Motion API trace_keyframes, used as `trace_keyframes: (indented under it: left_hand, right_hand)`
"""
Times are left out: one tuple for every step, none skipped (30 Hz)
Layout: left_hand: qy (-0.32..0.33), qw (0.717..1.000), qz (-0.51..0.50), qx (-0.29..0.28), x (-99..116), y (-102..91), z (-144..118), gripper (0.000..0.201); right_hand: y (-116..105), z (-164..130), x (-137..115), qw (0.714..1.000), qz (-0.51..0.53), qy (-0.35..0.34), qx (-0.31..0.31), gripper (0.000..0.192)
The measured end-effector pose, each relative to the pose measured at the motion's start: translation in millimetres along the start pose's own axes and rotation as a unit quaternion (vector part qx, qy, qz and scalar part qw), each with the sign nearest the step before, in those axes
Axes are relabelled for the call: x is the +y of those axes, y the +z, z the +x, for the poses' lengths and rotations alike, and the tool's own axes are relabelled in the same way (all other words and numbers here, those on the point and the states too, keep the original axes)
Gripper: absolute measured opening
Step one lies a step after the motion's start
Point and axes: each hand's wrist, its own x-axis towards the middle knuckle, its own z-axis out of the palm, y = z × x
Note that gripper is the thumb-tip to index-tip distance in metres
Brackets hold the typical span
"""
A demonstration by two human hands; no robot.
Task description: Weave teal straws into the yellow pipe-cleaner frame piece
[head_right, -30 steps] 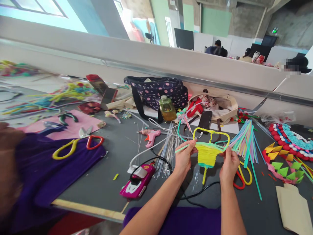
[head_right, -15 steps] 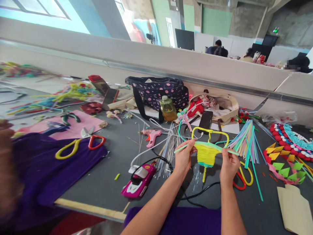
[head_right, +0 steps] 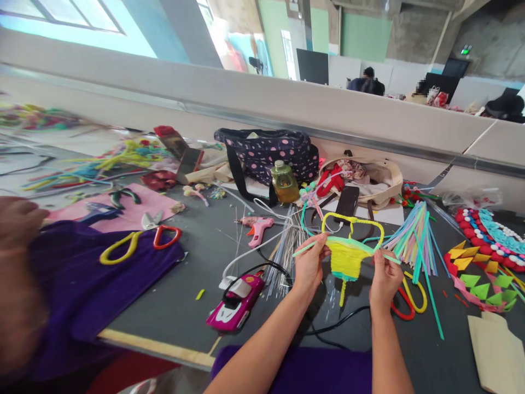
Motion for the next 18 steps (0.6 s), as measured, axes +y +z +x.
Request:
trace_keyframes:
  left_hand:
    - [-0.001,1.000,-0.002,0.000,0.0,0.0,0.1,0.036]
    - [-0.001,1.000,-0.004,0.000,0.0,-0.1,0.1,0.036]
    - [-0.001,1.000,-0.005,0.001,0.0,-0.3,0.2,0.036]
    - [-0.001,1.000,-0.006,0.001,-0.1,-0.4,0.2,0.036]
    - [-0.001,1.000,-0.008,0.000,-0.1,-0.4,0.2,0.035]
    - [-0.001,1.000,-0.010,0.000,-0.1,-0.4,0.0,0.034]
    - [-0.001,1.000,-0.013,-0.001,0.0,-0.3,-0.3,0.033]
    - [-0.001,1.000,-0.016,-0.002,0.0,-0.1,-0.8,0.032]
    - [-0.001,1.000,-0.018,-0.003,0.1,0.2,-1.5,0.031]
    - [0.000,1.000,-0.021,-0.003,0.3,0.6,-2.3,0.031]
    - [0.002,1.000,-0.022,-0.004,0.4,1.0,-3.3,0.031]
    - [0.003,1.000,-0.023,-0.003,0.5,1.4,-4.3,0.031]
    - [0.003,1.000,-0.022,-0.004,0.6,1.8,-5.3,0.031]
    - [0.002,1.000,-0.020,-0.007,0.8,2.1,-6.1,0.031]
    - [-0.001,1.000,-0.016,-0.011,0.9,2.1,-6.6,0.031]
    - [-0.005,1.000,-0.008,-0.019,1.2,2.0,-6.8,0.031]
    - [-0.010,1.000,0.001,-0.029,1.5,1.5,-6.4,0.032]
    - [-0.014,0.999,0.012,-0.041,2.0,0.9,-5.7,0.033]
  right_hand:
    - [0.0,-0.3,0.3,1.000,0.002,0.003,-0.003,0.031]
    - [0.1,-0.6,0.3,1.000,0.004,0.005,-0.007,0.030]
    - [0.1,-1.0,0.0,1.000,0.006,0.006,-0.009,0.029]
    - [0.1,-1.3,-0.4,1.000,0.011,0.005,-0.010,0.029]
    - [0.2,-1.6,-0.9,1.000,0.018,0.003,-0.009,0.028]
    - [0.3,-1.8,-1.4,1.000,0.028,0.002,-0.006,0.027]
    - [0.3,-2.0,-1.9,0.999,0.038,0.004,-0.005,0.027]
    - [0.4,-2.2,-2.1,0.999,0.047,0.010,-0.006,0.028]
    - [0.5,-2.4,-2.2,0.998,0.052,0.020,-0.009,0.028]
    - [0.5,-2.6,-2.1,0.998,0.055,0.034,-0.016,0.029]
    - [0.6,-2.8,-2.0,0.997,0.057,0.047,-0.025,0.029]
    - [0.6,-3.0,-1.7,0.996,0.060,0.061,-0.035,0.030]
    - [0.7,-3.1,-1.5,0.994,0.064,0.074,-0.042,0.031]
    - [0.7,-3.0,-1.4,0.993,0.068,0.085,-0.045,0.032]
    - [0.7,-2.8,-1.4,0.992,0.071,0.095,-0.044,0.033]
    - [0.5,-2.4,-1.5,0.991,0.072,0.103,-0.039,0.034]
    - [0.3,-1.7,-1.8,0.991,0.071,0.110,-0.031,0.034]
    - [0.0,-0.8,-2.2,0.991,0.070,0.116,-0.023,0.035]
